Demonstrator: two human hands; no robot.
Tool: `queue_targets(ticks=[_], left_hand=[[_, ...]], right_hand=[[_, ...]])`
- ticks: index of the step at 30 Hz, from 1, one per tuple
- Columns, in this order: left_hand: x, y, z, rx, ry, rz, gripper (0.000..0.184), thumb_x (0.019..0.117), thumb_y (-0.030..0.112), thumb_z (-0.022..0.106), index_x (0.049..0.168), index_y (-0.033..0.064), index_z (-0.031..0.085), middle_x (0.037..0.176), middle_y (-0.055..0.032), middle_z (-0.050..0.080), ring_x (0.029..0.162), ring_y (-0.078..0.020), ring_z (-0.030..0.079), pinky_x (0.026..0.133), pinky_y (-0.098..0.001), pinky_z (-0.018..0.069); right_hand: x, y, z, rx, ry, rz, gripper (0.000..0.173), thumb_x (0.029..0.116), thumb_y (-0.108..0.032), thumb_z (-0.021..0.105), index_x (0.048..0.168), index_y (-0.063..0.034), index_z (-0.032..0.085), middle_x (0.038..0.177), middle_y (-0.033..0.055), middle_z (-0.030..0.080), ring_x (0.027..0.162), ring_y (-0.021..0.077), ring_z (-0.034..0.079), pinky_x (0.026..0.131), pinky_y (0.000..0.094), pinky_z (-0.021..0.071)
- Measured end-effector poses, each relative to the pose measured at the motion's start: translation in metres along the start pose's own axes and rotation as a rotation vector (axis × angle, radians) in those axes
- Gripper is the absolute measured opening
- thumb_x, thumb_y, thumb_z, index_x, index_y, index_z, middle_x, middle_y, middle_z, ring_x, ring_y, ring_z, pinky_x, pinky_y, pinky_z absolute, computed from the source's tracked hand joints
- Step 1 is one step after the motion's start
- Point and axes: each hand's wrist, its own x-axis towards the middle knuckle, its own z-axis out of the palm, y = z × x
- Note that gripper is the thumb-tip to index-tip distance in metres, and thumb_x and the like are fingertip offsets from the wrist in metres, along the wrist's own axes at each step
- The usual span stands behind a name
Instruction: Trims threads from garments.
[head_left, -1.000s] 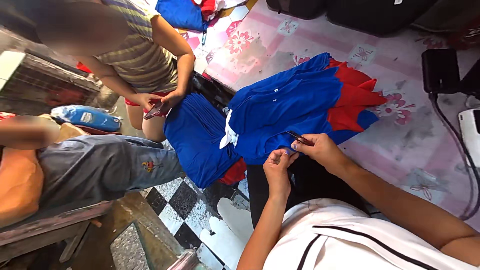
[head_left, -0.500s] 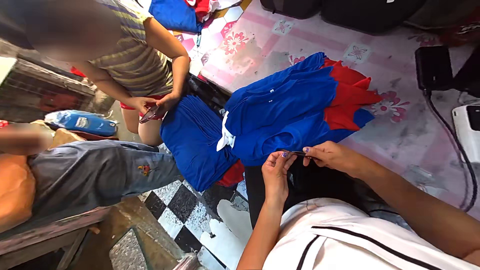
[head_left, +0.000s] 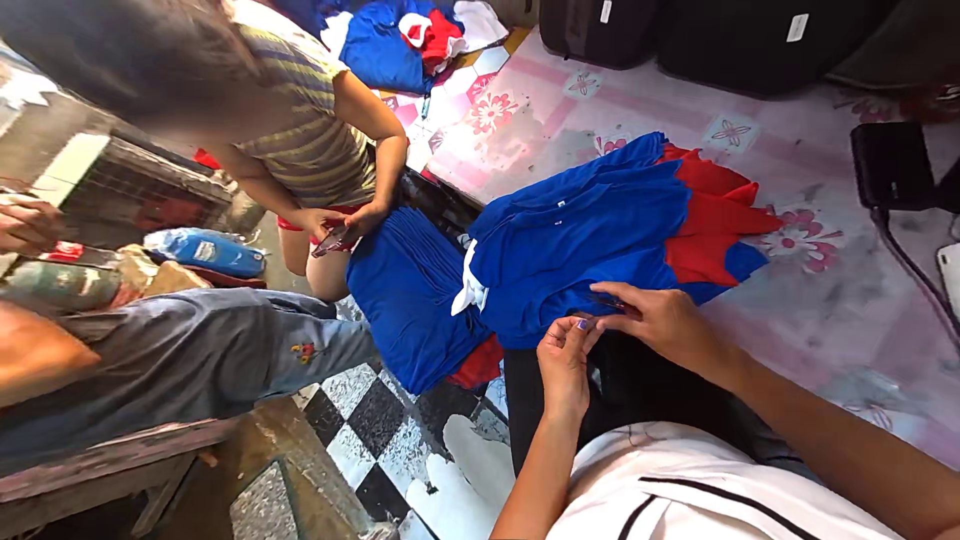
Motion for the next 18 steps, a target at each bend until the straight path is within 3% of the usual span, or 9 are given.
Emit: queue_targets(ticks=[2,5,8,10,11,12,14,16,18], left_hand=[[0.000,0.011,-0.013,0.159,-0.034,0.066,0.013,0.0982,-0.007,0.050,0.100,-0.0068,0.063,0.106,-0.0153,0.075,0.099,-0.0226,0.075,0.093,-0.0371,0.0599],[-0.004,0.045,-0.065,0.497,0.046,0.367,0.007,0.0916,-0.003,0.062,0.095,-0.0064,0.068,0.106,-0.0135,0.075,0.099,-0.0208,0.074,0.090,-0.0373,0.0618],[-0.012,0.073,-0.133,0.730,0.340,0.606,0.005,0.0859,0.001,0.071,0.087,-0.0027,0.067,0.098,-0.0079,0.076,0.092,-0.0113,0.074,0.082,-0.0279,0.0617],[-0.016,0.086,-0.166,0.926,0.559,0.548,0.022,0.0879,0.007,0.074,0.102,-0.0076,0.066,0.109,-0.0147,0.073,0.101,-0.0149,0.071,0.089,-0.0303,0.0581],[-0.020,0.093,-0.177,0.995,0.604,0.454,0.038,0.0910,0.011,0.073,0.119,-0.0127,0.063,0.127,-0.0257,0.065,0.119,-0.0290,0.064,0.101,-0.0427,0.0515],[-0.023,0.102,-0.182,1.029,0.629,0.359,0.053,0.0936,0.015,0.073,0.134,-0.0144,0.055,0.144,-0.0331,0.051,0.136,-0.0402,0.050,0.113,-0.0522,0.0403],[-0.031,0.123,-0.176,0.992,0.691,0.331,0.064,0.0962,0.019,0.070,0.148,-0.0109,0.044,0.160,-0.0334,0.030,0.150,-0.0431,0.032,0.120,-0.0553,0.0291],[-0.041,0.159,-0.147,0.862,0.702,0.535,0.066,0.0968,0.017,0.066,0.151,-0.0091,0.040,0.164,-0.0281,0.027,0.152,-0.0354,0.031,0.121,-0.0484,0.0312],[-0.063,0.201,-0.098,0.737,0.663,0.892,0.074,0.0946,0.017,0.068,0.153,-0.0116,0.032,0.161,-0.0259,0.033,0.145,-0.0256,0.042,0.115,-0.0376,0.0399]], right_hand=[[0.012,0.010,0.006,-0.002,-0.032,0.079,0.029,0.0973,-0.027,0.067,0.108,-0.0018,0.074,0.086,0.0173,0.074,0.077,0.0351,0.071,0.070,0.0574,0.0543],[0.029,0.017,-0.006,0.112,-0.092,0.233,0.028,0.0990,-0.026,0.067,0.107,0.0006,0.073,0.086,0.0152,0.070,0.076,0.0242,0.065,0.074,0.0454,0.0529],[0.032,0.027,-0.011,0.165,-0.119,0.304,0.026,0.0975,-0.022,0.070,0.103,0.0026,0.071,0.080,0.0131,0.065,0.070,0.0194,0.057,0.069,0.0413,0.0480],[0.034,0.034,-0.008,0.168,-0.111,0.307,0.022,0.0958,-0.019,0.072,0.100,0.0033,0.070,0.077,0.0130,0.063,0.069,0.0198,0.055,0.067,0.0423,0.0466],[0.035,0.036,-0.007,0.167,-0.100,0.292,0.022,0.0951,-0.018,0.072,0.100,0.0040,0.071,0.077,0.0143,0.063,0.069,0.0214,0.056,0.068,0.0444,0.0472],[0.034,0.039,-0.007,0.163,-0.091,0.267,0.022,0.0946,-0.017,0.072,0.098,0.0045,0.070,0.077,0.0149,0.063,0.069,0.0229,0.056,0.067,0.0463,0.0471],[0.032,0.039,-0.007,0.170,-0.088,0.234,0.024,0.0935,-0.016,0.072,0.096,0.0070,0.069,0.076,0.0177,0.063,0.070,0.0263,0.057,0.067,0.0501,0.0466],[0.034,0.026,-0.013,0.188,-0.114,0.264,0.026,0.0940,-0.015,0.071,0.098,0.0105,0.068,0.080,0.0208,0.063,0.073,0.0277,0.057,0.071,0.0512,0.0465],[0.033,0.023,-0.021,0.210,-0.155,0.320,0.033,0.0967,-0.025,0.069,0.104,0.0076,0.068,0.088,0.0159,0.065,0.079,0.0181,0.056,0.076,0.0421,0.0472]])
